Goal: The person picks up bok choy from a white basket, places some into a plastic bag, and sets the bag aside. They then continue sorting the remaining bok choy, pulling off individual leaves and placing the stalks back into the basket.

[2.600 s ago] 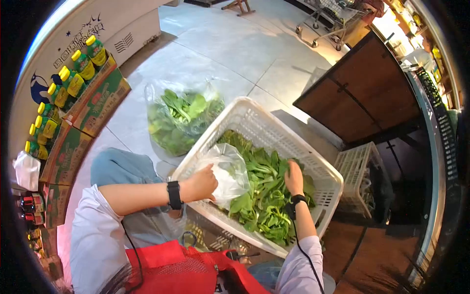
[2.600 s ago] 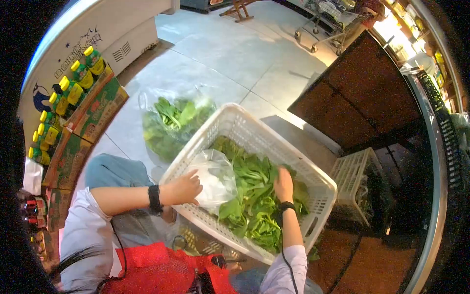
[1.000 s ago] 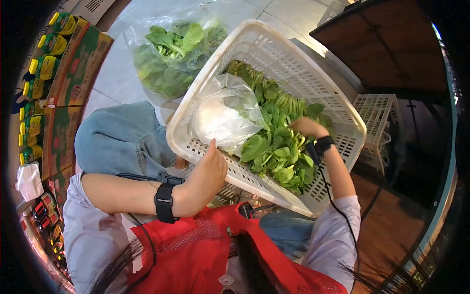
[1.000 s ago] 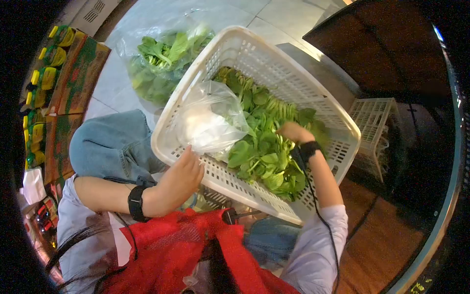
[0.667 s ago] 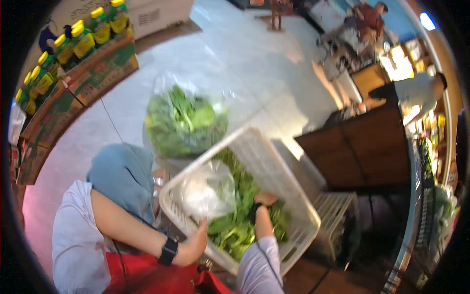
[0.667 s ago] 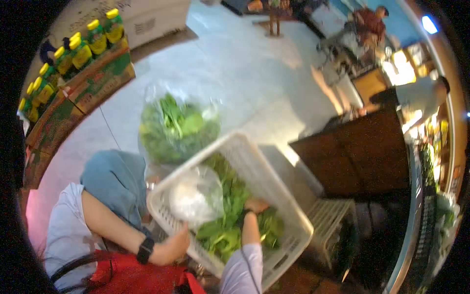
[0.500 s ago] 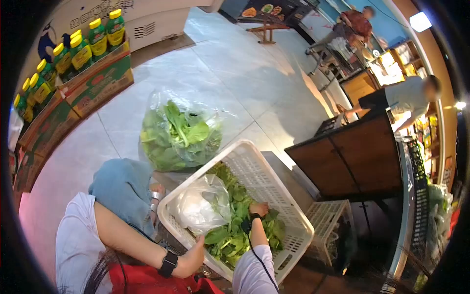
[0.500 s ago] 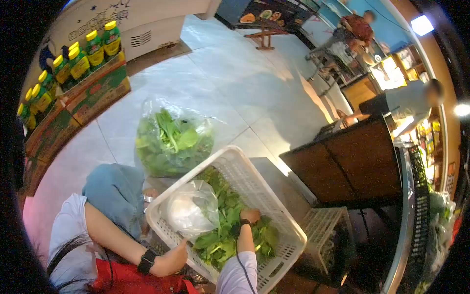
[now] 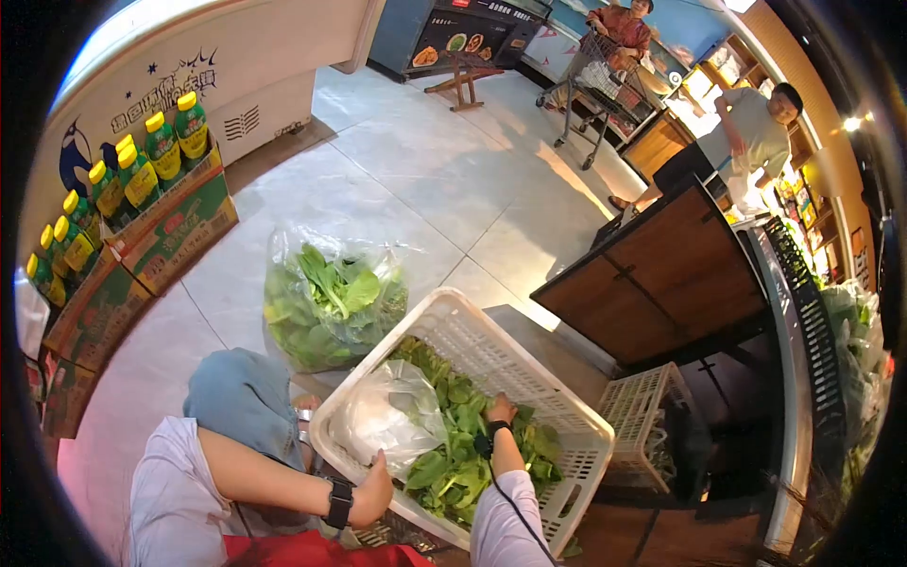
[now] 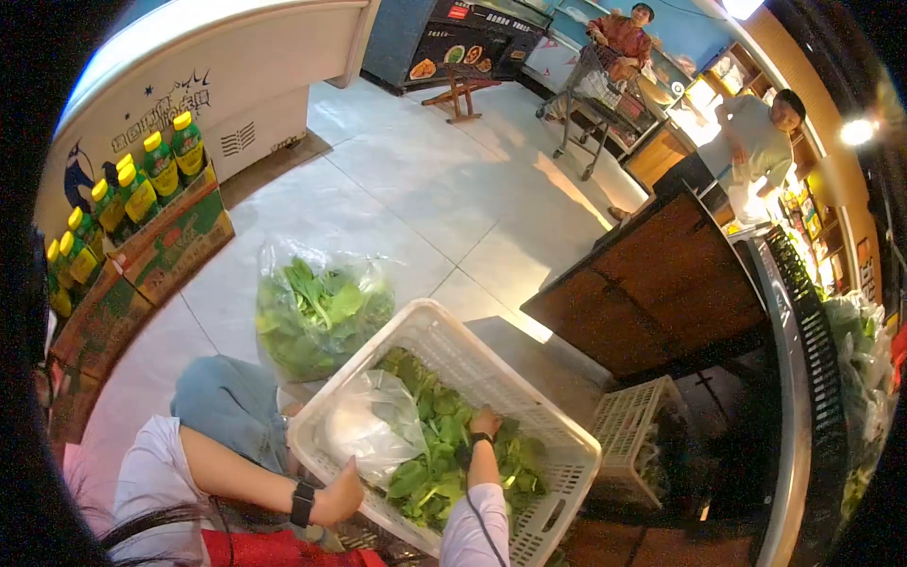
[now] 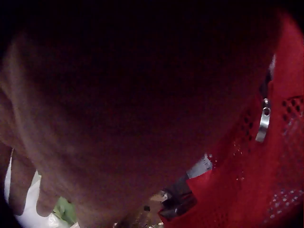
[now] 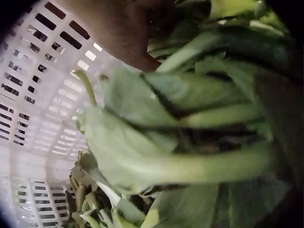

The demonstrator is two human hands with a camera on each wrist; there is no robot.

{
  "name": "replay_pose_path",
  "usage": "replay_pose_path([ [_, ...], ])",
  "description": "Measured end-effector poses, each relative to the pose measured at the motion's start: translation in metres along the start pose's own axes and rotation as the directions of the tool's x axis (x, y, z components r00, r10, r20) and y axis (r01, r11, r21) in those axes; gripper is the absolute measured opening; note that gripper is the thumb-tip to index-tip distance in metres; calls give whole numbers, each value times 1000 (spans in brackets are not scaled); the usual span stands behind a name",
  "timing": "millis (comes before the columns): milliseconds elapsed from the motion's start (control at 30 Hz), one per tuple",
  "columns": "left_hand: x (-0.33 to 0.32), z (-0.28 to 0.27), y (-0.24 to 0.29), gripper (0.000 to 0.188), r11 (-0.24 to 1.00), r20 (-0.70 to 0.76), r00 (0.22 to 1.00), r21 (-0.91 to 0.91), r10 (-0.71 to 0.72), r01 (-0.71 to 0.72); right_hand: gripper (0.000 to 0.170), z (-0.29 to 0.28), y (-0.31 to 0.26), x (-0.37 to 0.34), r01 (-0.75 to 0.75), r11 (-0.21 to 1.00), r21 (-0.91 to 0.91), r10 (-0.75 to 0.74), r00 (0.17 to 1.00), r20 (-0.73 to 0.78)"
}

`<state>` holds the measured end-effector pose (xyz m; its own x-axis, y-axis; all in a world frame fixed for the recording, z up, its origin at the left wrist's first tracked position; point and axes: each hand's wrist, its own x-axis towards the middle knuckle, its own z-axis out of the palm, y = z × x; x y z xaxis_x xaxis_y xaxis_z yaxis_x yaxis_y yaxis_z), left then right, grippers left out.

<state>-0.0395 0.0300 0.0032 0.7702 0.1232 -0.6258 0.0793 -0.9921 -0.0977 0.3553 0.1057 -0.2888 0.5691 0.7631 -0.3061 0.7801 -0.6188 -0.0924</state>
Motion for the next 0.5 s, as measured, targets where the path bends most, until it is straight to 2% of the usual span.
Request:
replay_pose_path([
  [67,4,-2,-1,36,999,33,999,-15,35,-34,49,8,10,-2,52,998,-29,-52,998,-17],
  [133,27,19,16,36,1000,46,999,25,13,-14,53,-6,11,-5,104,994,30,-107,986,126],
  [167,22,12,11,38,998,40,998,-8,57,-57,54,-15,16,-15,173,983,68,-178,981,77],
  [200,21,8,9,41,999,64,997,0,35,-36,56,-26,18,-25,232,966,115,-237,971,25],
  [233,26,12,11,42,999,82,996,14,44,-46,55,-39,15,-41,279,938,204,-251,956,-155],
  [267,18,24,11,21,988,-304,950,107,-77,114,54,-48,30,-41,408,882,235,-331,892,-307],
  [300,14,18,8,20,995,-270,962,86,-30,55,54,-81,31,-54,395,895,210,-317,891,-325],
  [333,14,10,2,18,997,-245,970,72,1,17,54,-115,27,-75,429,823,372,-242,858,-453],
  [400,17,4,-4,17,997,-260,963,18,74,-72,53,-184,21,-122,231,679,697,38,937,-348],
  [433,17,0,-10,13,990,-343,932,-28,120,-138,53,-183,43,-119,302,691,656,73,874,-480],
  [467,19,-6,-18,12,932,-320,927,-235,194,-276,52,-181,65,-120,369,707,603,98,794,-600],
  [500,28,-8,-21,14,904,-334,918,-289,213,-315,62,-213,50,-158,290,549,784,177,877,-447],
])
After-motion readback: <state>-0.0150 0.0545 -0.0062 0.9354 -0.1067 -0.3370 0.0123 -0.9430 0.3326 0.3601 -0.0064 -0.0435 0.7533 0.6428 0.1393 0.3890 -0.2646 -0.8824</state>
